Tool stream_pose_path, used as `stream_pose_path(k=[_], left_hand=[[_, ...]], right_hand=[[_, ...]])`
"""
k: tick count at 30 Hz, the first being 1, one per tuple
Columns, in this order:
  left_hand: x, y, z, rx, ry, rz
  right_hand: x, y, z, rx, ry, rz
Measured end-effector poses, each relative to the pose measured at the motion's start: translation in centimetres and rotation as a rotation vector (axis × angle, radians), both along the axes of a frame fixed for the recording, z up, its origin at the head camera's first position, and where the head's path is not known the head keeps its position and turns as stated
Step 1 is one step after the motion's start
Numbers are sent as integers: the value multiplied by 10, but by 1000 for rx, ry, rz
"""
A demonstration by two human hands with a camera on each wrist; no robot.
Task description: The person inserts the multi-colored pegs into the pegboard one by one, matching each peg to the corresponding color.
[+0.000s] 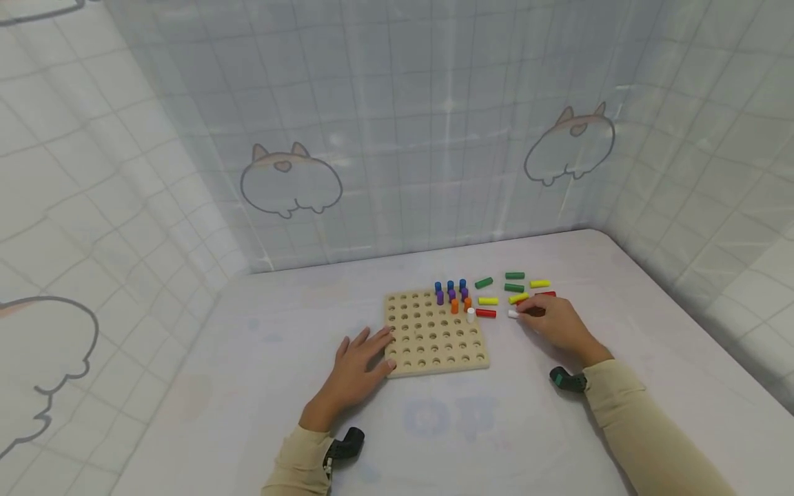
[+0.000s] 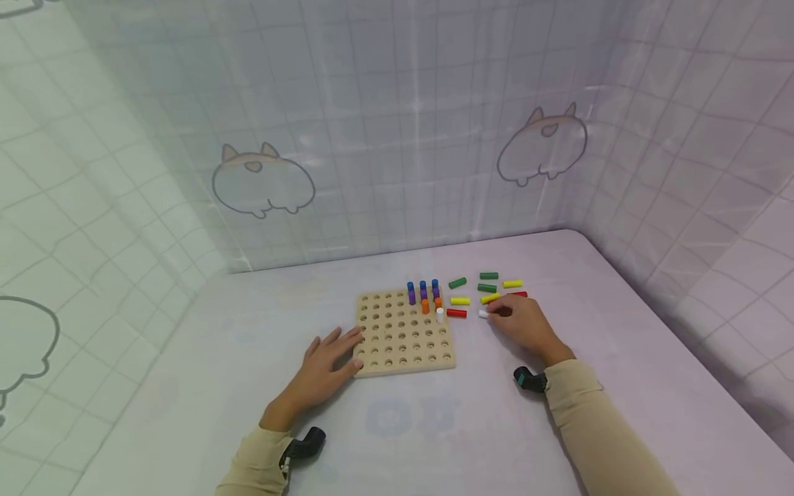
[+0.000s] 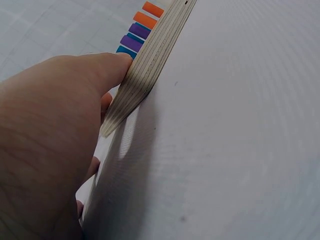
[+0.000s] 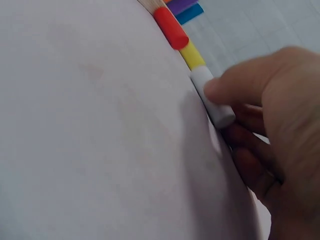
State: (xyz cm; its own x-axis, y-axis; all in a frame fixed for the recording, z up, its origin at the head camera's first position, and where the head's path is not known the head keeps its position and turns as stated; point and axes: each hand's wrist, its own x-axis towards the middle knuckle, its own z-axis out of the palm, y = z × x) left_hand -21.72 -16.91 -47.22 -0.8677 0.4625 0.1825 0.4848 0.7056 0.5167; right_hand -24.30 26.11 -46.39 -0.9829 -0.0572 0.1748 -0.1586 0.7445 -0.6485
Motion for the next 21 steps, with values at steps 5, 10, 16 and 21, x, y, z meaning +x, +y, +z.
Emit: stream_pose_path(k=[5, 10, 16, 21], left_hand=[[3, 0, 4, 0, -3, -6], [2, 1, 3, -7, 0, -11], [1, 1, 2, -3, 24, -8], [1, 1, 4, -1, 9, -3]], right_hand=[[0, -4, 1, 25, 12, 1], [0, -3, 5, -22, -7, -27], [-4, -7, 10, -187, -8, -30], [-9, -17, 13, -269, -23, -3]])
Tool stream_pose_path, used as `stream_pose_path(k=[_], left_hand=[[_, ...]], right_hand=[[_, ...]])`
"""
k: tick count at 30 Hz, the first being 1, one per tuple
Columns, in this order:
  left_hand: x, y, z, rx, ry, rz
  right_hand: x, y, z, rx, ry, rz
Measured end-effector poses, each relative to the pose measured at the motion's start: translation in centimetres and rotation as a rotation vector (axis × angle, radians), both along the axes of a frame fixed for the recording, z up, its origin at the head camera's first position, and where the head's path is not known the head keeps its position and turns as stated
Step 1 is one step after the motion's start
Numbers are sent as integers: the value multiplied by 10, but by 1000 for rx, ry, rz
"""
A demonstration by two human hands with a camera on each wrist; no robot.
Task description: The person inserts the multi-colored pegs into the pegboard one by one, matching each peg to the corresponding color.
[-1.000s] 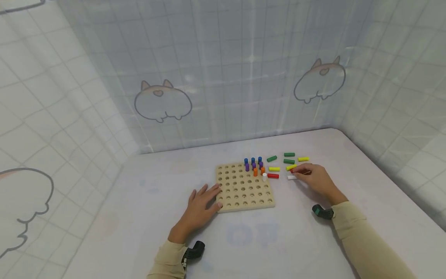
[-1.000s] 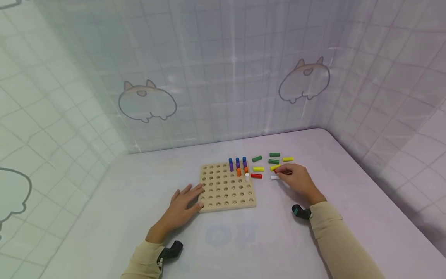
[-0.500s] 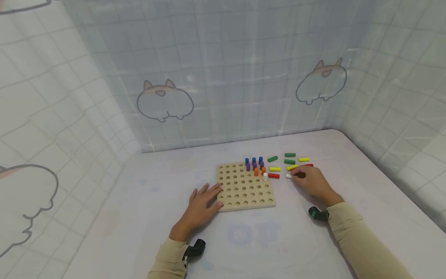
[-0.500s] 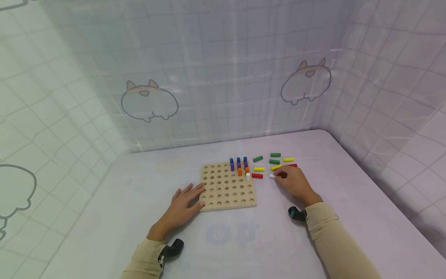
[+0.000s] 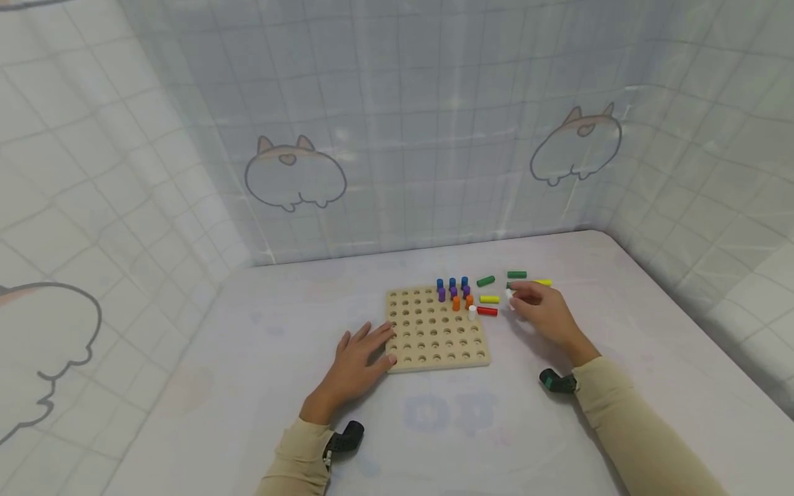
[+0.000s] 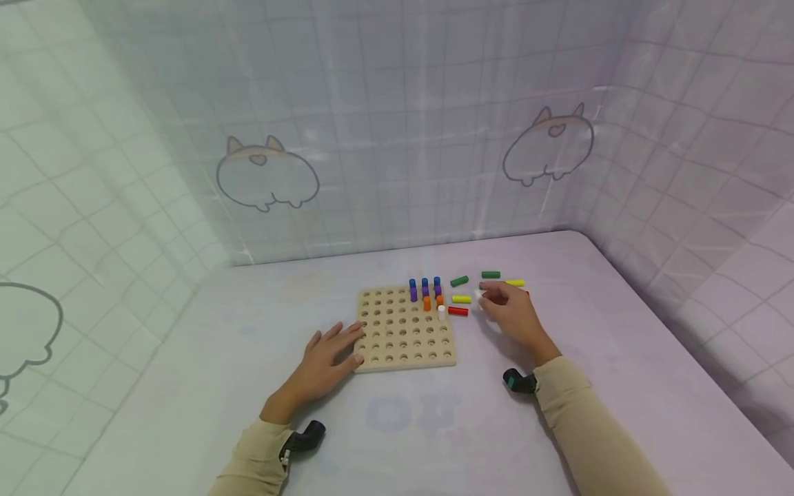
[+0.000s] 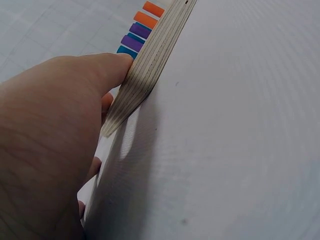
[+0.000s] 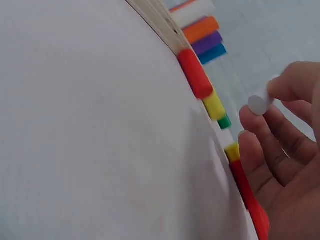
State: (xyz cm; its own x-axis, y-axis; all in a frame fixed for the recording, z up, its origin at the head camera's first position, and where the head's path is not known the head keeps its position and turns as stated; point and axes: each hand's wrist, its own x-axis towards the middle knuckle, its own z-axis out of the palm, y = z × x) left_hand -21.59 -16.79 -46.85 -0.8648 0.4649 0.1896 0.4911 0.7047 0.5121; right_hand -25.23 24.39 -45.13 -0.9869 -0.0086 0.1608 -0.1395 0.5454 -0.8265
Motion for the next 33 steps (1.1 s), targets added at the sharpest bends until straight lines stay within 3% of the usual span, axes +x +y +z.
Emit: stream_pose_path(k=[8, 20, 33], left_hand=[[1, 0, 1, -5, 8, 3], [1, 0, 0, 4, 7, -1], [-1, 0, -3, 11, -1, -4]], right_hand=[[-4, -21, 9, -93, -49, -2], [-12, -46, 13, -314, -29, 51], [-13, -67, 15, -338, -79, 82]])
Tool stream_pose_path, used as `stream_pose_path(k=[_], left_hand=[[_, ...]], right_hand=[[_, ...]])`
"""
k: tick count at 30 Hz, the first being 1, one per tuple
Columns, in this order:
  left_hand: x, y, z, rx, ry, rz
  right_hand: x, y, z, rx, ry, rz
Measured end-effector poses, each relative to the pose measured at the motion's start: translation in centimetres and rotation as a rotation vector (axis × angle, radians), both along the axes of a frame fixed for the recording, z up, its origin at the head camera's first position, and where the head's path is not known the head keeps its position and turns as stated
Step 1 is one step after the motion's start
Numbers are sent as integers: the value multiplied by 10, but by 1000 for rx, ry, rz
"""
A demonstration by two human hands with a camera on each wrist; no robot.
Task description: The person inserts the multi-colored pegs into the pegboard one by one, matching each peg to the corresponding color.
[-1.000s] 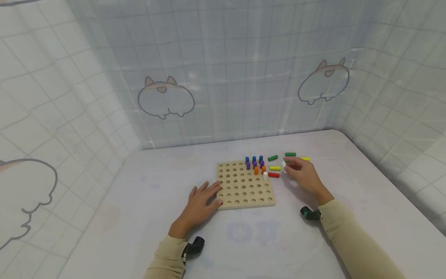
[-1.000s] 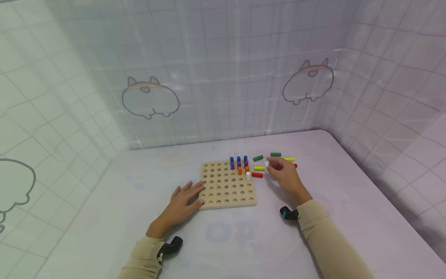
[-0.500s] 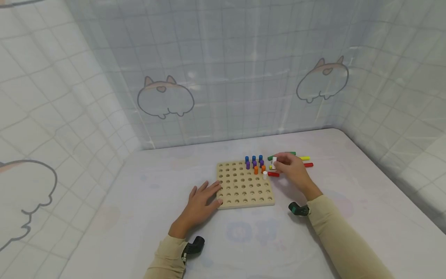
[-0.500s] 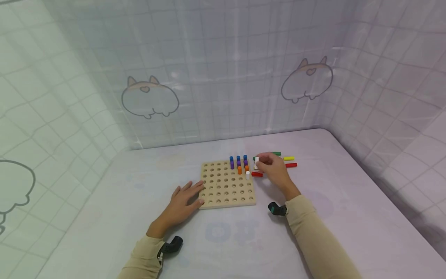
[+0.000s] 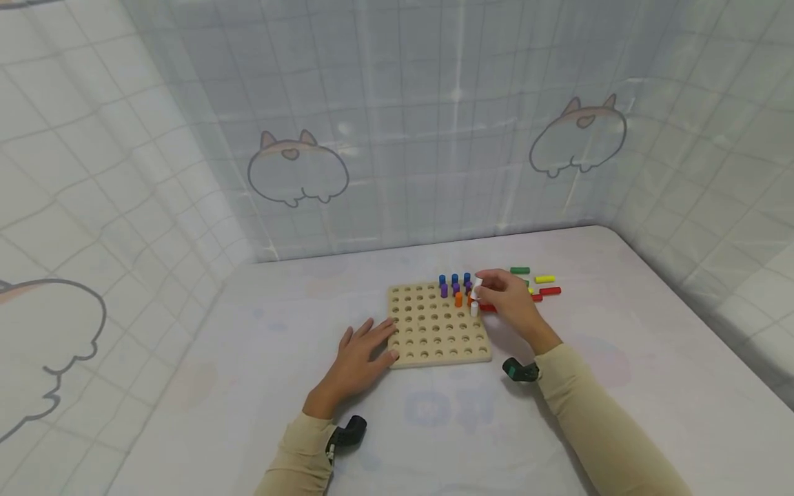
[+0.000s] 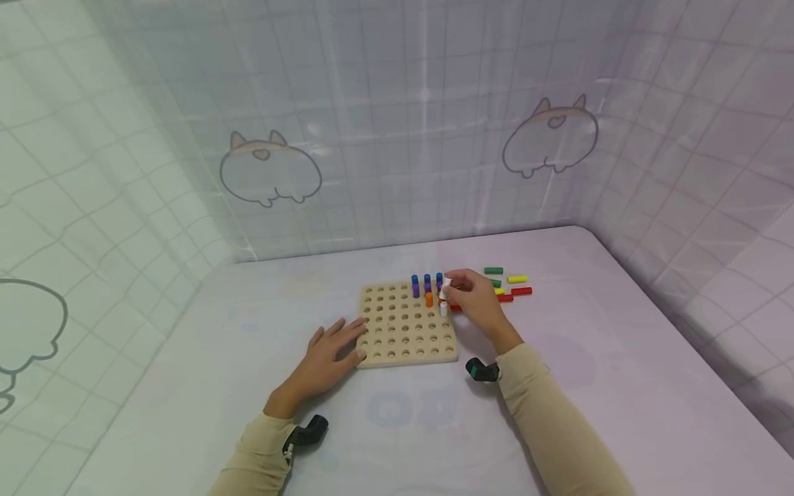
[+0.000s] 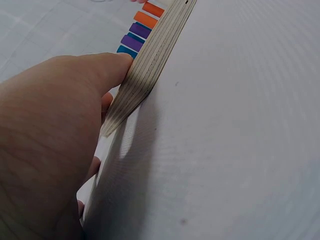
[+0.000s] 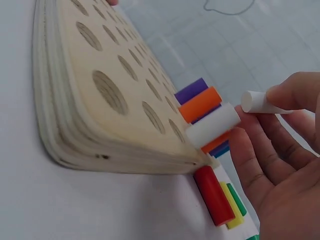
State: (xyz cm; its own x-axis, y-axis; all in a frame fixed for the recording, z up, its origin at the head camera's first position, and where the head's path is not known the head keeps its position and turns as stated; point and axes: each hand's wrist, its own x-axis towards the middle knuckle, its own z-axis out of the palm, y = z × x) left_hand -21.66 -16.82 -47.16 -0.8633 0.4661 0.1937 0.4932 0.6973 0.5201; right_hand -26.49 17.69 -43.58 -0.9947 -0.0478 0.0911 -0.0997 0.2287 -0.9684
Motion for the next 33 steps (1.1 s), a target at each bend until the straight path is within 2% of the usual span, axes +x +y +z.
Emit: stream_pose_path(k=[4, 10, 15, 21, 28, 33], left_hand=[[1, 0, -1, -11, -11, 1], [1, 1, 2, -17, -4, -2], [0, 1, 4, -19, -6, -9], [2, 1, 6, -20, -11, -10], [1, 2, 6, -26, -11, -11], [0, 2, 5, -35, -13, 4]], right_hand=[[3, -5, -1, 47, 20, 3], [3, -10, -2, 106, 101, 0], [6, -12, -2, 180, 94, -11], [8, -16, -5, 209, 76, 23], [9, -16, -6, 245, 132, 30], [8, -18, -8, 315, 196, 29]])
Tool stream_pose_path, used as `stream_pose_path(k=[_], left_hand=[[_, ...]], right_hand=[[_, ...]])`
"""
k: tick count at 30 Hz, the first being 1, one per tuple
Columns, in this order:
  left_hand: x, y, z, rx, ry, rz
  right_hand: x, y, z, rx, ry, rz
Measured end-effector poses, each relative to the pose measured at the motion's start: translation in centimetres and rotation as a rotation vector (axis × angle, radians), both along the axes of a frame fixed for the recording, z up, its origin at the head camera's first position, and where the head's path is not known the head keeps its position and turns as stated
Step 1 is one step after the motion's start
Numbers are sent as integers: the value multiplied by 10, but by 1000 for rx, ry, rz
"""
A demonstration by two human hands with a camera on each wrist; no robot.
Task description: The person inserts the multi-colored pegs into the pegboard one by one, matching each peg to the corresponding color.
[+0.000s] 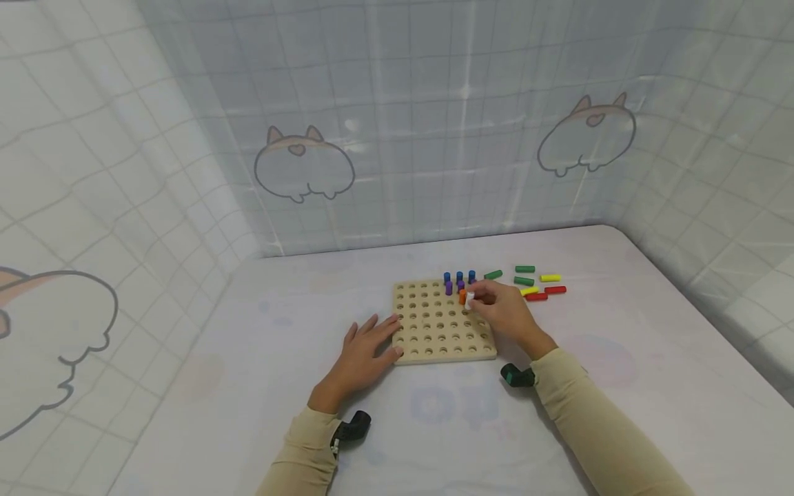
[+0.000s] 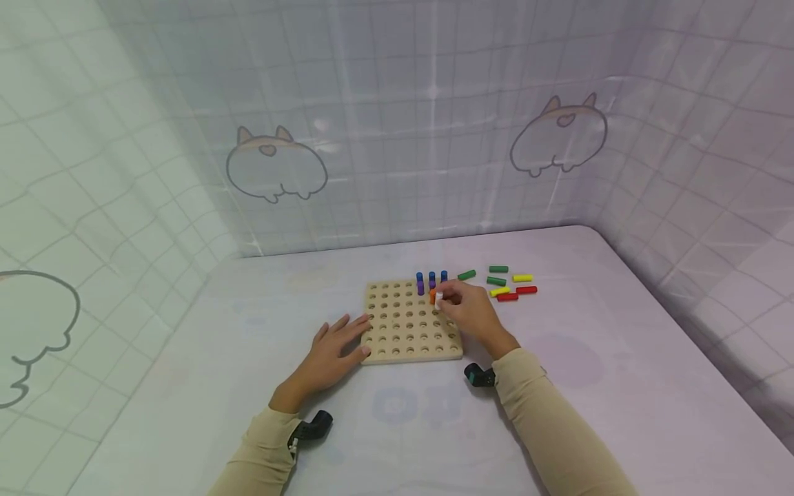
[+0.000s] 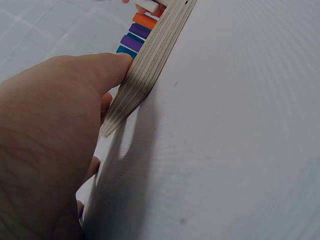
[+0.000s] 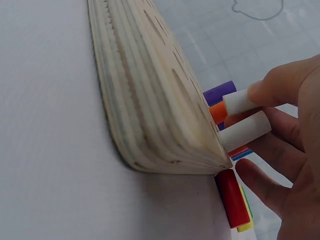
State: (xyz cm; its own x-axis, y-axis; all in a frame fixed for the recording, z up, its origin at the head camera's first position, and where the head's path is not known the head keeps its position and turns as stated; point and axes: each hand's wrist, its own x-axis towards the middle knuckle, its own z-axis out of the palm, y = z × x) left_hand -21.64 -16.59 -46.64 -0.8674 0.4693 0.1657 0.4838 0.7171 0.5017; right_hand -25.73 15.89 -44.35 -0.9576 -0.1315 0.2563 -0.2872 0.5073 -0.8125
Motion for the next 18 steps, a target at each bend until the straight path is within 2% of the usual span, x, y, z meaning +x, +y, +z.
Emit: stream_pose_path(k=[7, 18], left_hand=[[-2, 1, 1, -9, 1, 1], [-2, 3, 1, 0, -4, 9]], right_hand=[[-3, -1, -4, 99, 36, -16], [-3, -3, -2, 146, 58, -3]])
